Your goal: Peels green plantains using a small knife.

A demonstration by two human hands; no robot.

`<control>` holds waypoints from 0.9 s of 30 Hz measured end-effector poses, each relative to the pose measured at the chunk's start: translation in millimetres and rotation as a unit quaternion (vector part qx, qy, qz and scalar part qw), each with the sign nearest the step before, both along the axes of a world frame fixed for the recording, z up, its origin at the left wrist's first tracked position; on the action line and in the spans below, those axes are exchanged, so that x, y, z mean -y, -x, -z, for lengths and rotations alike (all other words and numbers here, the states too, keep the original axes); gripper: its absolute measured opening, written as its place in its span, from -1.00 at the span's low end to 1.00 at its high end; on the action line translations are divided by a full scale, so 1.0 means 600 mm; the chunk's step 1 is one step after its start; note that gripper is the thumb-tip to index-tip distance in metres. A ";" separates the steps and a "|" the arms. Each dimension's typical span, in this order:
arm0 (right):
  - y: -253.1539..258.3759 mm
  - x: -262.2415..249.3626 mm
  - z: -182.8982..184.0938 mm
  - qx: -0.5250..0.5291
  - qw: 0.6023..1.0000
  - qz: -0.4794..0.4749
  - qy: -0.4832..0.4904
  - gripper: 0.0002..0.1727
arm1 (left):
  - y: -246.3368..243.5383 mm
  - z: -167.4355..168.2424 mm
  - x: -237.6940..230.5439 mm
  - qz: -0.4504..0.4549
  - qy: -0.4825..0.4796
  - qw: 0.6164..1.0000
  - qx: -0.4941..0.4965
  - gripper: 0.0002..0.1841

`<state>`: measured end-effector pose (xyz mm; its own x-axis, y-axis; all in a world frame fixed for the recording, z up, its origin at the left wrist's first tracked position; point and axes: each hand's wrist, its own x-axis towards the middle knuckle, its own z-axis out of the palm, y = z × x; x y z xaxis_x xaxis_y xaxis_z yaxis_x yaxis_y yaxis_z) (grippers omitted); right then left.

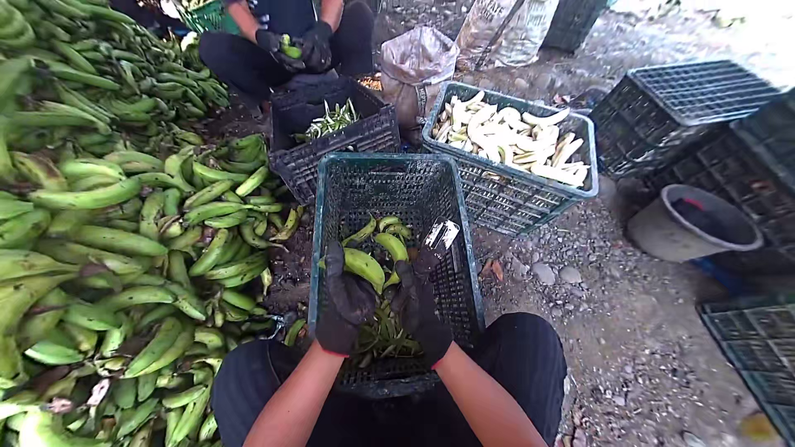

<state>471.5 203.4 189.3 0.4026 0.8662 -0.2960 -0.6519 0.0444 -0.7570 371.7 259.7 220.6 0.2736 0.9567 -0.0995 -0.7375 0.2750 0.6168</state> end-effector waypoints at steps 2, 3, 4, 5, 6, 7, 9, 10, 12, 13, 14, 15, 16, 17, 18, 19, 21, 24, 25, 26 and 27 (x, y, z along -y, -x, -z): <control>0.004 -0.010 0.016 -0.042 0.999 -0.003 0.026 -0.73 | -0.002 0.010 0.005 -0.014 -0.051 0.998 -0.032 -0.42; 0.004 -0.014 0.027 -0.072 0.997 -0.004 0.030 -0.73 | -0.002 0.018 0.007 -0.013 -0.080 0.996 -0.046 -0.39; 0.001 -0.017 0.045 -0.114 0.993 -0.004 0.020 -0.73 | -0.001 0.028 0.009 -0.010 -0.107 0.993 -0.055 -0.36; -0.007 -0.017 0.067 -0.158 0.987 -0.017 0.002 -0.71 | -0.001 0.036 0.013 -0.005 -0.131 0.989 -0.065 -0.25; -0.015 -0.016 0.084 -0.186 0.982 -0.037 -0.010 -0.69 | -0.001 0.043 0.016 0.001 -0.162 0.982 -0.095 -0.17; -0.019 -0.013 0.093 -0.197 0.979 -0.059 -0.011 -0.67 | 0.000 0.054 0.019 0.005 -0.188 0.974 -0.127 -0.13; -0.021 -0.007 0.101 -0.199 0.976 -0.084 0.002 -0.65 | 0.005 0.067 0.026 0.015 -0.222 0.962 -0.160 -0.13; -0.022 -0.004 0.105 -0.206 0.974 -0.094 -0.005 -0.63 | 0.007 0.068 0.031 0.022 -0.244 0.954 -0.175 -0.13; -0.020 0.001 0.109 -0.219 0.972 -0.085 -0.015 -0.57 | 0.008 0.061 0.048 0.045 -0.294 0.932 -0.209 -0.11; -0.024 0.004 0.118 -0.202 0.978 -0.059 -0.007 -0.60 | 0.006 0.051 0.056 0.054 -0.319 0.923 -0.206 -0.15; -0.035 0.009 0.137 -0.165 0.986 -0.023 0.019 -0.70 | 0.004 0.034 0.064 0.060 -0.344 0.918 -0.191 -0.22; -0.049 0.014 0.158 -0.116 0.991 -0.001 0.065 -0.71 | 0.004 0.013 0.066 0.061 -0.369 0.911 -0.172 -0.29; -0.055 0.020 0.166 -0.066 0.991 -0.016 0.111 -0.59 | 0.009 -0.005 0.061 0.061 -0.384 0.908 -0.154 -0.32; -0.050 0.021 0.162 -0.016 0.984 -0.049 0.169 -0.55 | 0.019 -0.017 0.054 0.050 -0.379 0.912 -0.150 -0.29; -0.042 0.023 0.153 0.031 0.970 -0.100 0.218 -0.57 | 0.029 -0.020 0.047 0.027 -0.354 0.920 -0.167 -0.24; -0.038 0.024 0.142 0.069 0.955 -0.151 0.246 -0.56 | 0.036 -0.015 0.040 -0.003 -0.313 0.928 -0.201 -0.19; -0.033 0.023 0.130 0.153 0.925 -0.187 0.294 -0.54 | 0.038 0.005 0.023 -0.028 -0.194 0.948 -0.250 -0.09; -0.027 0.020 0.105 0.232 0.931 -0.141 0.244 -0.53 | 0.032 0.027 0.001 -0.006 -0.061 0.972 -0.229 -0.37; -0.024 0.014 0.088 0.195 0.957 -0.114 0.183 -0.56 | 0.032 0.033 -0.002 0.009 -0.032 0.973 -0.228 -0.44; -0.022 0.008 0.067 0.140 0.976 -0.110 0.122 -0.54 | 0.033 0.037 -0.003 0.025 -0.013 0.973 -0.230 -0.46; -0.025 0.004 0.051 0.087 0.986 -0.128 0.063 -0.51 | 0.034 0.038 -0.003 0.041 0.001 0.972 -0.230 -0.46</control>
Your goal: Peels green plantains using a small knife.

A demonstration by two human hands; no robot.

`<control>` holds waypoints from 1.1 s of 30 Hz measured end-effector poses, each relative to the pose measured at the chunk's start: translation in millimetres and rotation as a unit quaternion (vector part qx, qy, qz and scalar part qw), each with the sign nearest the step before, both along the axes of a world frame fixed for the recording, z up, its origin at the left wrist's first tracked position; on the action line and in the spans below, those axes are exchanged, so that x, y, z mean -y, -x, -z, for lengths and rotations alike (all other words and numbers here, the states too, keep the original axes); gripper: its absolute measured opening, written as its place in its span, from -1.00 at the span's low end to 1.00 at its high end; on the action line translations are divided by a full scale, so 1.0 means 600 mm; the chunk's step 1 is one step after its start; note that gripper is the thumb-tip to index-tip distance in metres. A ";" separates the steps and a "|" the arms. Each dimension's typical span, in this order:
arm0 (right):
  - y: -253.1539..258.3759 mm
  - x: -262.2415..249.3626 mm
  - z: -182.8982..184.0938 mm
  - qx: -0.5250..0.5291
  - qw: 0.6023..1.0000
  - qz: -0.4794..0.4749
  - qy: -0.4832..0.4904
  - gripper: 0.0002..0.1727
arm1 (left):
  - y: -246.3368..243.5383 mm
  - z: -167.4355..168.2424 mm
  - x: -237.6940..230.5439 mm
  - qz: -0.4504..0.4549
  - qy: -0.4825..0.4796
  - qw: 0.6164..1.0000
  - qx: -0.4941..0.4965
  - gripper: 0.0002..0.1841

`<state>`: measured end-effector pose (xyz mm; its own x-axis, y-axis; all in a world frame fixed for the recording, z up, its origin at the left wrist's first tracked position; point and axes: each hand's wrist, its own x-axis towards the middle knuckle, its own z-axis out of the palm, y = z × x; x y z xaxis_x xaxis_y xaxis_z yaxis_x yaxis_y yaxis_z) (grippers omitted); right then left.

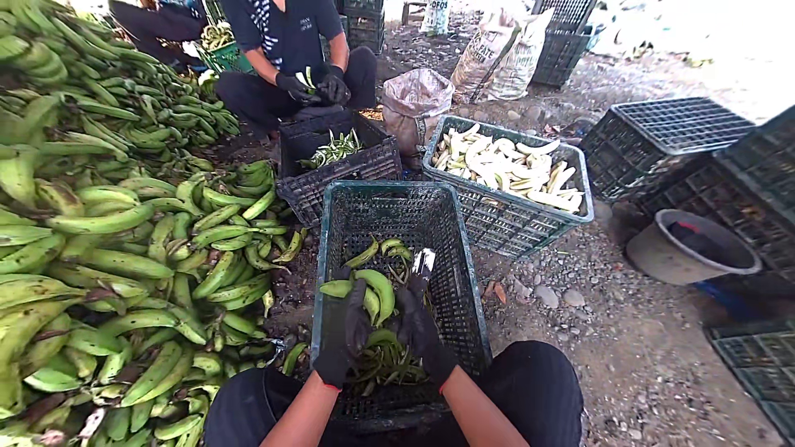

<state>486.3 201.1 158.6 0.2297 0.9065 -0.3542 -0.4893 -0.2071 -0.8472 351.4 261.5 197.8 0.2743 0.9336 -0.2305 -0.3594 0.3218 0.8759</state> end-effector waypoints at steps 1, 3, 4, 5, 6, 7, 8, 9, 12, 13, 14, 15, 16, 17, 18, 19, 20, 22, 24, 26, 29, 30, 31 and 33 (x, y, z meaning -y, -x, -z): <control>-0.005 -0.001 -0.012 -0.039 0.998 -0.028 -0.041 -0.52 | 0.000 0.002 0.000 0.010 0.011 1.000 0.000 -0.44; -0.011 0.003 -0.031 -0.041 0.997 -0.047 -0.046 -0.61 | -0.002 0.000 0.006 0.025 -0.009 1.000 -0.015 -0.39; -0.010 0.005 -0.037 -0.025 0.999 -0.034 -0.028 -0.67 | -0.004 -0.006 0.011 0.032 -0.042 0.998 -0.027 -0.36; -0.010 0.007 -0.040 -0.014 0.999 -0.026 -0.023 -0.68 | -0.004 -0.011 0.015 0.038 -0.084 0.995 -0.041 -0.34; -0.010 0.008 -0.041 -0.011 0.999 -0.023 -0.026 -0.66 | -0.002 -0.013 0.017 0.039 -0.122 0.990 -0.062 -0.35; -0.010 0.009 -0.044 -0.008 1.000 -0.014 -0.026 -0.67 | 0.001 -0.015 0.017 0.026 -0.150 0.985 -0.085 -0.40; -0.010 0.011 -0.047 0.005 1.000 0.004 -0.021 -0.71 | 0.006 -0.015 0.011 -0.009 -0.166 0.981 -0.099 -0.48; -0.012 0.014 -0.046 0.017 0.999 0.028 -0.014 -0.74 | 0.016 -0.015 0.000 -0.053 -0.166 0.977 -0.120 -0.52; -0.029 0.023 -0.038 0.040 0.992 0.117 0.007 -0.63 | 0.063 -0.018 -0.066 -0.271 -0.197 0.940 -0.066 -0.49; -0.037 0.025 -0.029 0.035 0.992 0.125 0.003 -0.60 | 0.084 -0.026 -0.086 -0.326 -0.212 0.921 -0.034 -0.44; -0.042 0.027 -0.024 0.033 0.993 0.113 -0.005 -0.59 | 0.098 -0.039 -0.094 -0.353 -0.228 0.907 -0.015 -0.36; -0.042 0.030 -0.022 0.037 0.995 0.089 -0.008 -0.59 | 0.105 -0.051 -0.093 -0.352 -0.256 0.900 -0.009 -0.33; -0.040 0.032 -0.023 0.042 0.998 0.047 0.001 -0.59 | 0.105 -0.059 -0.084 -0.325 -0.285 0.902 -0.017 -0.26; -0.035 0.031 -0.023 0.053 0.998 0.009 0.032 -0.58 | 0.100 -0.065 -0.071 -0.290 -0.311 0.904 -0.046 -0.21; -0.029 0.029 -0.021 0.082 0.993 -0.022 0.079 -0.59 | 0.092 -0.067 -0.060 -0.255 -0.323 0.908 -0.076 -0.22; -0.024 0.028 -0.012 0.122 0.983 -0.056 0.122 -0.57 | 0.081 -0.063 -0.054 -0.233 -0.312 0.916 -0.095 -0.31; -0.020 0.026 0.001 0.164 0.971 -0.078 0.155 -0.52 | 0.072 -0.056 -0.052 -0.216 -0.286 0.927 -0.108 -0.41; -0.013 0.024 0.010 0.189 0.963 -0.087 0.174 -0.44 | 0.060 -0.039 -0.049 -0.187 -0.175 0.956 -0.145 -0.37; -0.015 0.022 -0.008 0.183 0.970 -0.086 0.135 -0.38 | 0.052 -0.032 -0.050 -0.159 -0.009 0.977 -0.145 -0.33; -0.019 0.026 -0.028 0.186 0.978 -0.078 0.059 -0.34 | 0.045 -0.014 -0.056 -0.167 0.064 0.977 -0.115 -0.39; -0.010 0.041 -0.050 0.200 0.975 -0.084 -0.037 -0.31 | 0.036 -0.008 -0.048 -0.188 -0.010 0.972 -0.141 -0.30; 0.000 0.048 -0.053 0.214 0.971 -0.097 -0.045 -0.30 | 0.034 -0.007 -0.044 -0.190 -0.064 0.967 -0.155 -0.30; 0.012 0.054 -0.053 0.225 0.967 -0.109 -0.042 -0.31 | 0.031 -0.008 -0.039 -0.184 -0.118 0.963 -0.161 -0.31; 0.034 0.060 -0.044 0.225 0.967 -0.122 -0.013 -0.30 | 0.021 -0.006 -0.028 -0.177 -0.202 0.949 -0.164 -0.33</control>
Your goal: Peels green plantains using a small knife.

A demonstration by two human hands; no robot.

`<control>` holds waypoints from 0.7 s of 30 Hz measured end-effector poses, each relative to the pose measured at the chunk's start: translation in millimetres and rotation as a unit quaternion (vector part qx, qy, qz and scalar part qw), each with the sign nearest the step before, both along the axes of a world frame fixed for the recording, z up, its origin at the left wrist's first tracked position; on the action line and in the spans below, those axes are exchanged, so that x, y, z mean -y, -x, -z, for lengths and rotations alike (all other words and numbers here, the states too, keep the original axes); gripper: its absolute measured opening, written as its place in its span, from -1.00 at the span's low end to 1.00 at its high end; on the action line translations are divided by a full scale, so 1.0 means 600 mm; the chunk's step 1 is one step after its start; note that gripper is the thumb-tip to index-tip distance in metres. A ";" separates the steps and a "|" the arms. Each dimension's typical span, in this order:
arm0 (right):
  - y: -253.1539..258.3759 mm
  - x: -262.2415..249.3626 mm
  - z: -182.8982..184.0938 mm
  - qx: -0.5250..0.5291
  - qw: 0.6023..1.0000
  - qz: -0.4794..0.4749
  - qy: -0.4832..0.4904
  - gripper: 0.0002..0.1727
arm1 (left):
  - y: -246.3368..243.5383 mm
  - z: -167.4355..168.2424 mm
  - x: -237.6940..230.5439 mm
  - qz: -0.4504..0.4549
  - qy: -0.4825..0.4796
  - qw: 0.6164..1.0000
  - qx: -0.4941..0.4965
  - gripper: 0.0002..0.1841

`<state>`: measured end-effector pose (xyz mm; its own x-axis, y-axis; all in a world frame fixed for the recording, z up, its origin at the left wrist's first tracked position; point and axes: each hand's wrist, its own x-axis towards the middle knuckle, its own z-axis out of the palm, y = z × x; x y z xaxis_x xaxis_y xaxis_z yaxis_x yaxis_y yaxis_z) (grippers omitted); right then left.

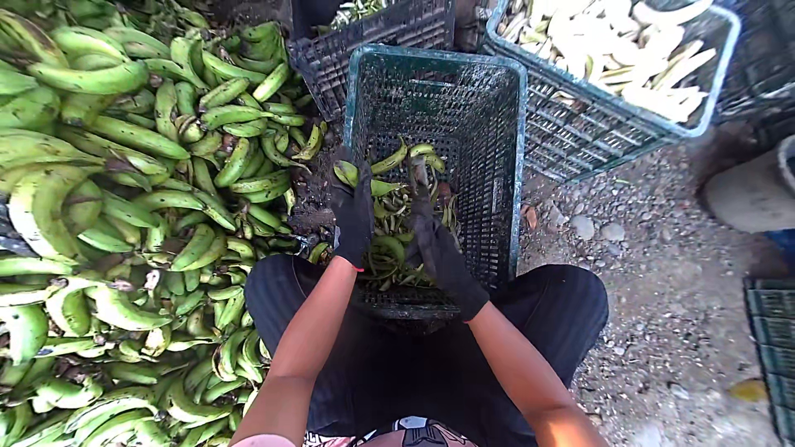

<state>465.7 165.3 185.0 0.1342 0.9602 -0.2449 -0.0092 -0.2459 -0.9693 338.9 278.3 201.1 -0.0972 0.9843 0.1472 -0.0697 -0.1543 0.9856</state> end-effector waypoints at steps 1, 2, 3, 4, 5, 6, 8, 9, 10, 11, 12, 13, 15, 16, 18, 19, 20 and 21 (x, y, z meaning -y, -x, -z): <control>0.009 0.002 0.001 -0.003 1.000 0.004 0.007 -0.31 | -0.006 0.005 0.005 0.002 -0.032 0.999 -0.014 -0.36; 0.016 0.004 -0.005 0.001 1.000 0.014 0.000 -0.33 | -0.010 0.009 0.013 0.005 -0.053 0.998 -0.039 -0.38; 0.021 0.008 -0.016 0.011 0.999 0.023 -0.038 -0.36 | -0.014 0.011 0.022 0.011 -0.065 0.996 -0.066 -0.37; 0.025 0.013 -0.030 0.023 0.993 0.036 -0.110 -0.38 | -0.017 0.012 0.028 0.013 -0.072 0.994 -0.087 -0.39; 0.027 0.015 -0.044 0.030 0.977 0.056 -0.204 -0.38 | -0.021 0.015 0.030 0.013 -0.083 0.992 -0.095 -0.42; 0.026 0.016 -0.053 0.045 0.954 0.071 -0.288 -0.36 | -0.024 0.019 0.032 0.021 -0.094 0.991 -0.090 -0.44; 0.021 0.017 -0.043 0.085 0.944 0.073 -0.310 -0.45 | -0.030 0.025 0.033 0.037 -0.119 0.991 -0.054 -0.46; 0.018 0.020 -0.018 0.116 0.967 0.049 -0.222 -0.52 | -0.031 0.026 0.035 0.042 -0.136 0.989 -0.034 -0.47; 0.015 0.021 0.010 0.119 0.990 0.010 -0.075 -0.49 | -0.033 0.023 0.039 0.042 -0.149 0.988 -0.012 -0.47; 0.012 0.018 0.040 0.097 0.993 -0.028 0.060 -0.42 | -0.036 0.016 0.041 0.032 -0.156 0.987 0.007 -0.51; 0.011 0.014 0.060 0.060 0.986 -0.051 0.147 -0.34 | -0.035 0.007 0.037 0.022 -0.157 0.987 0.022 -0.50; 0.014 0.010 0.068 0.035 0.981 -0.060 0.180 -0.31 | -0.031 -0.004 0.028 0.015 -0.159 0.987 0.037 -0.52; 0.006 0.005 0.056 0.040 0.983 -0.071 0.167 -0.31 | -0.018 -0.020 0.012 0.025 -0.147 0.988 0.052 -0.46; -0.001 0.002 0.041 0.069 0.986 -0.068 0.136 -0.32 | -0.009 -0.022 0.006 0.036 -0.139 0.989 0.041 -0.40; -0.024 -0.004 0.019 0.144 0.987 -0.053 0.041 -0.37 | 0.013 -0.028 0.002 0.071 -0.086 0.994 -0.015 -0.24; -0.040 -0.008 0.008 0.190 0.980 -0.057 -0.014 -0.31 | 0.021 -0.031 -0.001 0.089 -0.051 0.994 -0.020 -0.30; -0.054 -0.016 -0.002 0.247 0.965 -0.060 -0.064 -0.24 | 0.022 -0.033 -0.006 0.108 -0.027 0.994 0.008 -0.36; -0.067 -0.027 -0.012 0.297 0.948 -0.072 -0.094 -0.22 | 0.018 -0.037 -0.009 0.123 -0.003 0.991 0.050 -0.38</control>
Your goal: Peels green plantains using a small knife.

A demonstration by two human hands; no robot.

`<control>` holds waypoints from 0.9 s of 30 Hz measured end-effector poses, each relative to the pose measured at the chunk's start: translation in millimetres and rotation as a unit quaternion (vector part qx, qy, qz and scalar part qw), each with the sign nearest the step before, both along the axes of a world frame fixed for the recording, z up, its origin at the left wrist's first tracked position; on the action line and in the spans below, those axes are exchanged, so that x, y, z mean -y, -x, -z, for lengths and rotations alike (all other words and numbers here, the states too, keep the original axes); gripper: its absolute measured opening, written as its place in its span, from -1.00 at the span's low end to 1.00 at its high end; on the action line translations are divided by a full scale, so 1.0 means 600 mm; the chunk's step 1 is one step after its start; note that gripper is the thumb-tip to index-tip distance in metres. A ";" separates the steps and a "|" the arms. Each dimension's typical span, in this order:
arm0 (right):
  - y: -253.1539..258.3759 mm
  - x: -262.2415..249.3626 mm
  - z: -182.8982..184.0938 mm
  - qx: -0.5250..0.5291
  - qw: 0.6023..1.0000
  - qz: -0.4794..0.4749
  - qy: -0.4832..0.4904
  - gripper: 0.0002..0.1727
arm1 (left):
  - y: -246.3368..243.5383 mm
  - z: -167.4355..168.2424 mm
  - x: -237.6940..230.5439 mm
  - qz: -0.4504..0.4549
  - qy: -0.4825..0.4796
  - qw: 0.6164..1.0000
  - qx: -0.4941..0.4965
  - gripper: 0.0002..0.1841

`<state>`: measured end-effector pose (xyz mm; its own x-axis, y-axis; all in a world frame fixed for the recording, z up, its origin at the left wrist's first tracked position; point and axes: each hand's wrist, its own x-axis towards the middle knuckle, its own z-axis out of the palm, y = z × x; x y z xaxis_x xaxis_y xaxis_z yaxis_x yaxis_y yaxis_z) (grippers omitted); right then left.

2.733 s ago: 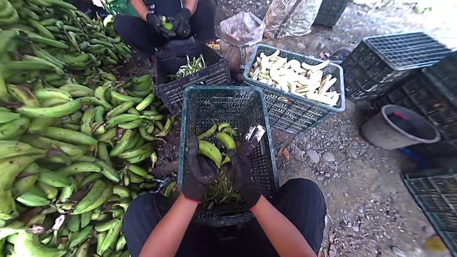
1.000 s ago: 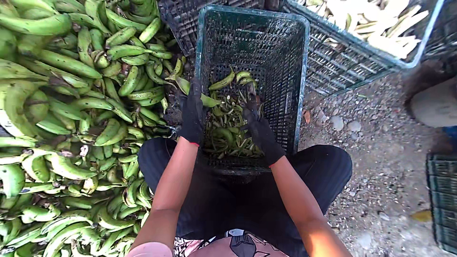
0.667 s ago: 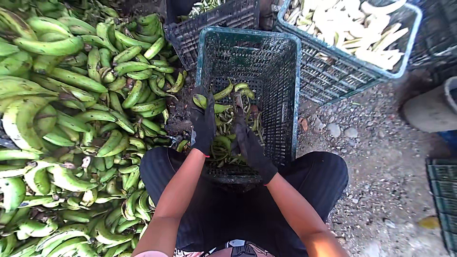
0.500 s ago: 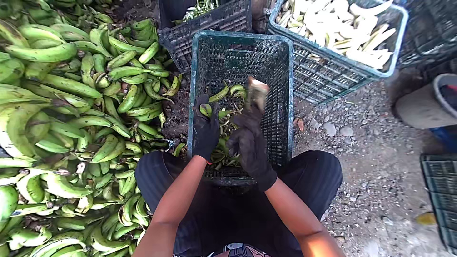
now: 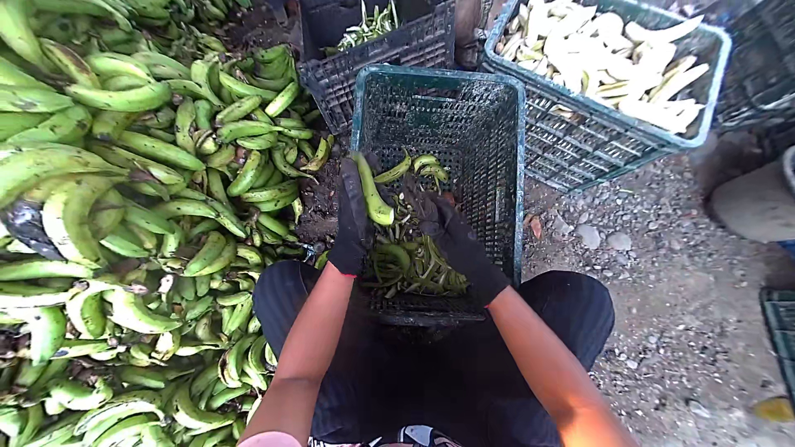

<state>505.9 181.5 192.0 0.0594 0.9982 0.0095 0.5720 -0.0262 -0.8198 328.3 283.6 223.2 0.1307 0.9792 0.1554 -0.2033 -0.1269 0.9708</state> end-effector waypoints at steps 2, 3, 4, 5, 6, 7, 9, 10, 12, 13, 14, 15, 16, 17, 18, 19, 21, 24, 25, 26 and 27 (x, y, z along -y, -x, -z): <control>-0.014 -0.019 -0.023 0.082 0.996 -0.031 0.006 -0.31 | -0.002 -0.004 0.003 0.037 0.047 0.998 0.031 -0.33; -0.017 -0.024 -0.029 0.124 0.991 -0.044 0.018 -0.31 | -0.003 0.000 0.005 0.048 0.065 0.996 0.040 -0.30; -0.018 -0.024 -0.030 0.157 0.986 -0.056 0.027 -0.30 | -0.006 0.006 0.008 0.054 0.084 0.994 0.048 -0.27; -0.018 -0.021 -0.028 0.179 0.981 -0.067 0.025 -0.26 | -0.010 0.015 0.010 0.052 0.099 0.993 0.045 -0.22; -0.017 -0.016 -0.021 0.195 0.978 -0.073 0.009 -0.20 | -0.012 0.023 0.010 0.059 0.117 0.990 0.046 -0.16; -0.016 -0.011 -0.013 0.202 0.977 -0.072 -0.010 -0.15 | -0.012 0.029 0.011 0.076 0.131 0.987 0.051 -0.14; -0.013 0.002 -0.002 0.201 0.977 -0.063 -0.046 -0.10 | -0.013 0.036 0.014 0.086 0.147 0.984 0.057 -0.13; -0.011 0.006 0.002 0.199 0.977 -0.055 -0.059 -0.10 | -0.013 0.038 0.015 0.084 0.144 0.985 0.047 -0.14; -0.008 0.011 0.002 0.181 0.982 -0.041 -0.039 -0.17 | -0.013 0.043 0.015 0.070 0.122 0.990 0.024 -0.16; -0.006 0.010 0.002 0.169 0.985 -0.031 -0.021 -0.21 | -0.014 0.045 0.015 0.055 0.102 0.993 0.005 -0.17; -0.004 0.006 0.004 0.160 0.987 -0.017 -0.003 -0.25 | -0.016 0.047 0.015 0.042 0.084 0.995 -0.017 -0.19; -0.001 0.000 0.006 0.151 0.988 0.004 0.016 -0.26 | -0.018 0.051 0.016 0.025 0.055 0.997 -0.052 -0.22; 0.001 -0.007 0.005 0.141 0.989 0.027 0.039 -0.29 | -0.017 0.055 0.017 0.031 0.030 0.995 -0.086 -0.23; 0.003 -0.012 0.005 0.134 0.988 0.050 0.055 -0.30 | -0.020 0.057 0.020 0.036 0.018 0.993 -0.110 -0.24; 0.005 -0.019 0.007 0.130 0.986 0.074 0.071 -0.31 | -0.026 0.053 0.025 0.037 0.022 0.991 -0.125 -0.28; 0.003 -0.025 0.009 0.122 0.984 0.092 0.092 -0.32 | -0.036 0.048 0.031 0.032 0.034 0.990 -0.134 -0.31; -0.008 -0.037 0.013 0.090 0.983 0.112 0.111 -0.37 | -0.046 0.036 0.047 0.038 0.037 0.981 -0.184 -0.33; -0.025 -0.043 0.020 0.037 0.986 0.126 0.107 -0.32 | -0.043 0.024 0.058 0.076 0.043 0.970 -0.227 -0.32; -0.033 -0.043 0.024 0.019 0.984 0.142 0.104 -0.29 | -0.044 0.023 0.064 0.082 0.056 0.968 -0.229 -0.31; -0.043 -0.043 0.026 -0.006 0.981 0.164 0.101 -0.29 | -0.047 0.021 0.073 0.094 0.071 0.968 -0.222 -0.30; -0.055 -0.042 0.027 -0.032 0.978 0.181 0.099 -0.30 | -0.047 0.018 0.078 0.116 0.078 0.968 -0.207 -0.29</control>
